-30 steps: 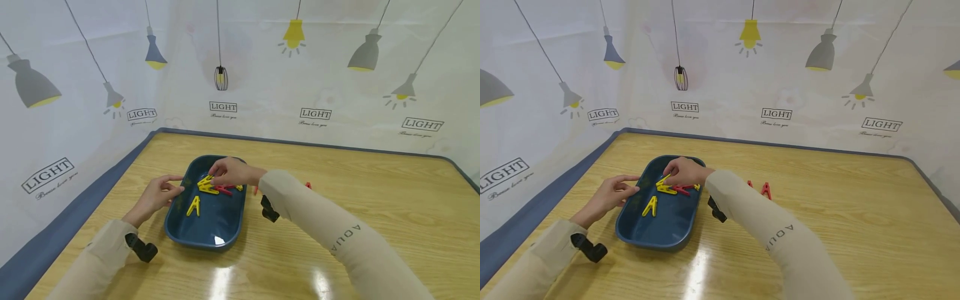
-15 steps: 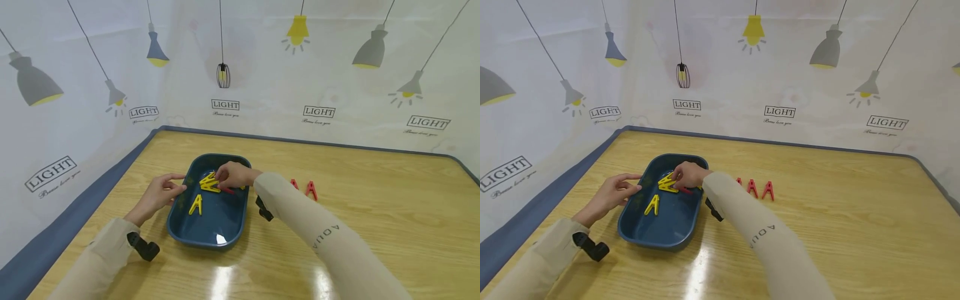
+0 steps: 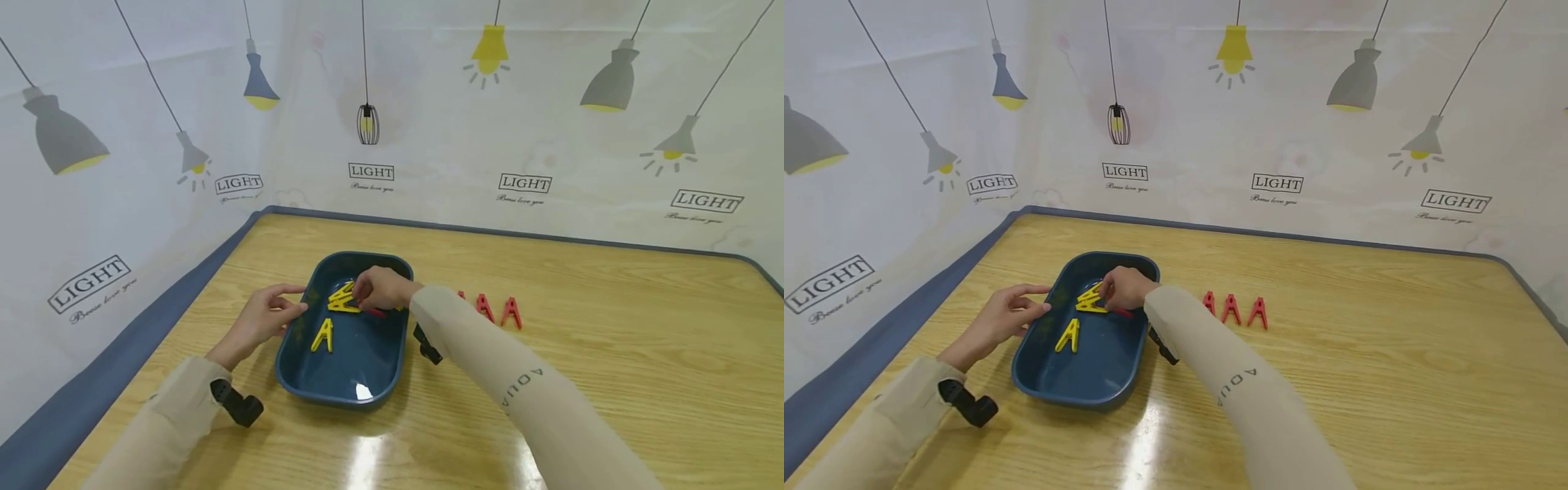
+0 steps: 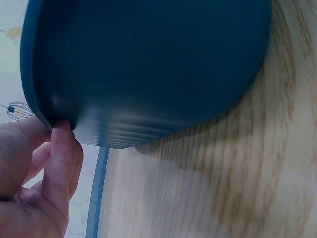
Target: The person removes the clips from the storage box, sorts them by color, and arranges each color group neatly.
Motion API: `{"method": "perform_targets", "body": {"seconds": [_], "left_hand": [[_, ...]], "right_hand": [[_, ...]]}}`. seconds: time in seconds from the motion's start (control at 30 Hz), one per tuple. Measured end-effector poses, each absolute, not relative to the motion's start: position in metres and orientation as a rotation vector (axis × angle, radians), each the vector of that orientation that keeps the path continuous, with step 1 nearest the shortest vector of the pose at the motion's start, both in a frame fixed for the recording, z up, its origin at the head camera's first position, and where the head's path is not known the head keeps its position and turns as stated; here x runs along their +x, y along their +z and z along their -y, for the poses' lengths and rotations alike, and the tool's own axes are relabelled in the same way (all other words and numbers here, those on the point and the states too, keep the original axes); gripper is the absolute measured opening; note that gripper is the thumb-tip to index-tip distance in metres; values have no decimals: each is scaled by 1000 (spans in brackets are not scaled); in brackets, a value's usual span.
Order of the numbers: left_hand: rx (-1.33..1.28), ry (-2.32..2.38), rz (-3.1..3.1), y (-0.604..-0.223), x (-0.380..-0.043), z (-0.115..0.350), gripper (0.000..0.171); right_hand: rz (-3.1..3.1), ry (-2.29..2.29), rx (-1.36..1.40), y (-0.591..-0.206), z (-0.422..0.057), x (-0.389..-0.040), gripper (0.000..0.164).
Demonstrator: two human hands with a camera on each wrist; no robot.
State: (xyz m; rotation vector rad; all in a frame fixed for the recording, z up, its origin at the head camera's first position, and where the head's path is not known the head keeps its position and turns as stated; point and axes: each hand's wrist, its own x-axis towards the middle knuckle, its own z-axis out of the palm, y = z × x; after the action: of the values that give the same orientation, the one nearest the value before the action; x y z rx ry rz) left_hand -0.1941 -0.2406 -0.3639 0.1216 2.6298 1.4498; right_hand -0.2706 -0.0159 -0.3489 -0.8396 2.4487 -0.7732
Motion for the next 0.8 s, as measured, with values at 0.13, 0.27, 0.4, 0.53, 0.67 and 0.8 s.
{"method": "perform_targets", "body": {"seconds": [0.13,0.27,0.4,0.53,0.67,0.8], "left_hand": [[117,1445,-2634,-364,-194,241,45],[119,1447,-2633,-365,-195,241,45],[130,1449,-2633,-365,-195,241,45],[137,1445,-2640,-366,-196,239,45],[140,1446,-2637,-366,-197,237,45],[141,1442,-2636,-366,-198,235,45]], "right_hand": [[-2470,-755,-812,-350,17,-271,23],[-2485,-716,-792,-350,19,-271,23],[-2486,-682,-792,-351,19,-272,23],[-2483,-674,-789,-352,19,-272,24],[-2460,-666,-782,-354,18,-271,26],[-2415,-693,-751,-355,18,-270,28]]}}
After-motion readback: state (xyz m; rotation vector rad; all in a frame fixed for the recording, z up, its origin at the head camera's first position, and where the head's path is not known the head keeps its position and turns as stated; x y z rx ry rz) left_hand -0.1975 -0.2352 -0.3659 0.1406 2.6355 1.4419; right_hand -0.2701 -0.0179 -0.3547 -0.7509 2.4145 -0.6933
